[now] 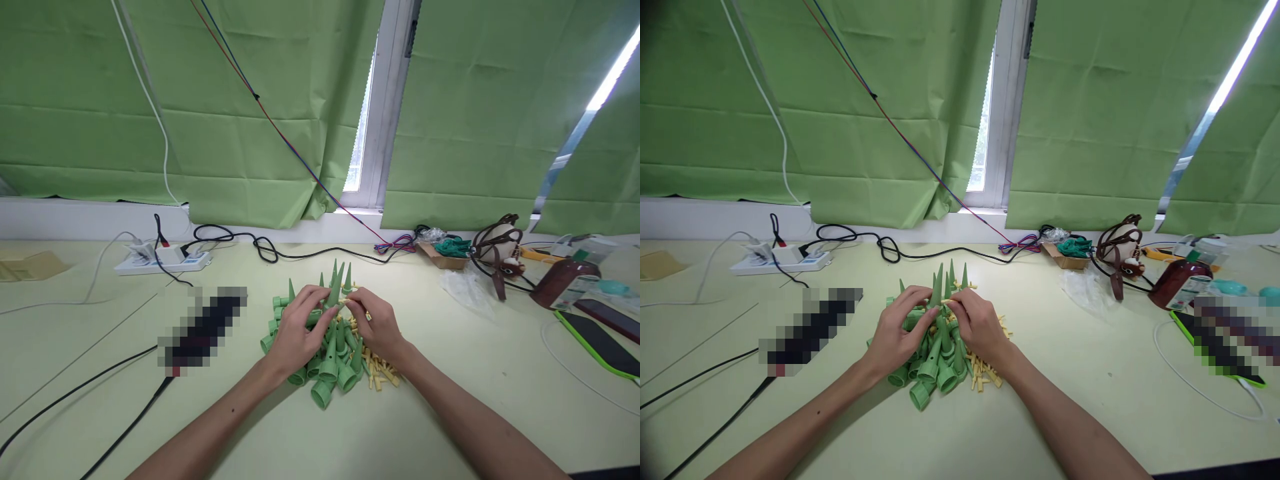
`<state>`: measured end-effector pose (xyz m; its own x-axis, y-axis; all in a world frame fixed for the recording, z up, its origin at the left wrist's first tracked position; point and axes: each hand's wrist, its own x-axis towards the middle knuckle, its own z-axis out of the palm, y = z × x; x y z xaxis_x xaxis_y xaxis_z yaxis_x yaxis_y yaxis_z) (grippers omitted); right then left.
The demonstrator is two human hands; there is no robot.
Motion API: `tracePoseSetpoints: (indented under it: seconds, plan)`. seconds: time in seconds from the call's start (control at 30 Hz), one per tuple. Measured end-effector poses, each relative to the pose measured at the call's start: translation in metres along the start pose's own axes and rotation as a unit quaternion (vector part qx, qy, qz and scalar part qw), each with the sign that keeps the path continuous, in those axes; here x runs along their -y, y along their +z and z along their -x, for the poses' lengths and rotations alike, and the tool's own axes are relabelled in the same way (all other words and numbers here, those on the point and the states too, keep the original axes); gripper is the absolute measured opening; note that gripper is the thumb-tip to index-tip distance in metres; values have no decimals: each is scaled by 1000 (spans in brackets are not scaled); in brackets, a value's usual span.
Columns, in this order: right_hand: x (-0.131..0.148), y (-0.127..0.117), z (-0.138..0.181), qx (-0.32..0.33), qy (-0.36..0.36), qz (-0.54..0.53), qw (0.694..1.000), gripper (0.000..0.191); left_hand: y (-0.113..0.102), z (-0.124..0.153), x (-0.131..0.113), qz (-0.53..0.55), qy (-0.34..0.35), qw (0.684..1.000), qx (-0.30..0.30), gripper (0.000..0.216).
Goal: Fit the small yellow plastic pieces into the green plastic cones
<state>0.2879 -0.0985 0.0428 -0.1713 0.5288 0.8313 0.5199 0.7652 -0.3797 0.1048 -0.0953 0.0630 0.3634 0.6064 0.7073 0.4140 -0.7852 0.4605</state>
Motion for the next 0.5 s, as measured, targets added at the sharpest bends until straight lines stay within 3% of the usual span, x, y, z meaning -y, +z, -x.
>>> tracePoseSetpoints:
  seconds: [0.5]
  plan:
    - [0,1,0,20,9,28,999,36,2,1,5,-18,90,996,-6,29]
